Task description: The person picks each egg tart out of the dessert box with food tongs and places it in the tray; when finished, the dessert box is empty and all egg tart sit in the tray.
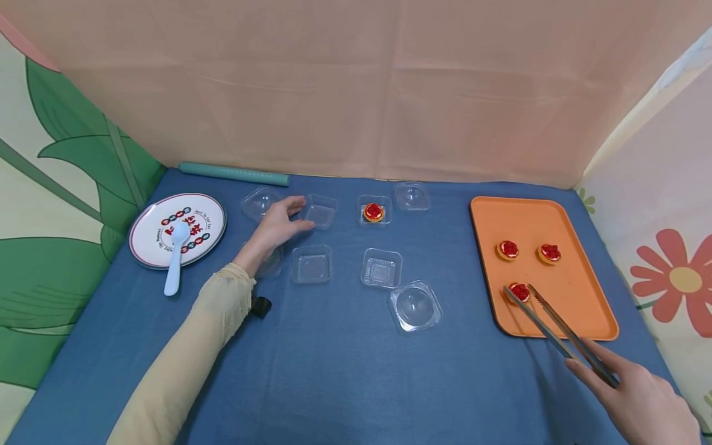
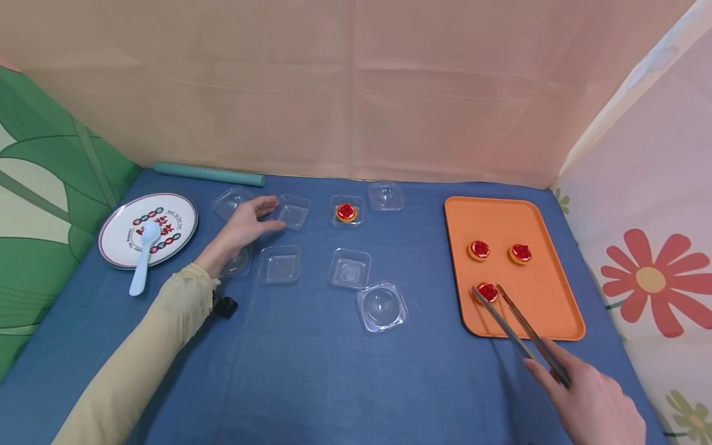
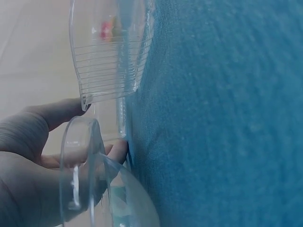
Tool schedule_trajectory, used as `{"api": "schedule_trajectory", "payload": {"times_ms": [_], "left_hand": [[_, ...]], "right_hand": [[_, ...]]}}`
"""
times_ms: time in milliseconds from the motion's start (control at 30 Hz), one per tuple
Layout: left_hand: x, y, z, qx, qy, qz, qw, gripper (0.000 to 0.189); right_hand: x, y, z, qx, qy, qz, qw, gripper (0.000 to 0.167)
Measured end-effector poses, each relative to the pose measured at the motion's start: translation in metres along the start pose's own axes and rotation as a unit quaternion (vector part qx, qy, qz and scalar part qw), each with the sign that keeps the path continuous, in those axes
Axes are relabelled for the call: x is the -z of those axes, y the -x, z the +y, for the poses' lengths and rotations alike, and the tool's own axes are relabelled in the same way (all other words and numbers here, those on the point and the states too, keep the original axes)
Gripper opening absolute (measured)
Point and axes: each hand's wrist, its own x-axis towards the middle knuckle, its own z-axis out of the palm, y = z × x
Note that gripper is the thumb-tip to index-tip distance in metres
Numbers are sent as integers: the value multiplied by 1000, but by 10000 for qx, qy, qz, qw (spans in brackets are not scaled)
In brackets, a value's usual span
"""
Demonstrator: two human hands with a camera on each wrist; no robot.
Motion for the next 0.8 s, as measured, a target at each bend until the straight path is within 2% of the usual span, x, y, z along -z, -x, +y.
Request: {"api": "schedule_trajectory", "payload": {"times_ms": [400, 600, 800], "left_hand": [[0, -1, 0, 17, 18, 59, 10000, 73], [0, 1, 5, 2, 51, 154, 9999, 73], [-2, 3, 11, -143, -164, 361, 9991, 74]], "right_hand": [[0, -4, 2, -202, -30, 277, 9994, 88], [3, -2, -3, -86, -61, 466, 9989, 85], [6, -3, -10, 167, -69, 531, 9984, 85]]}}
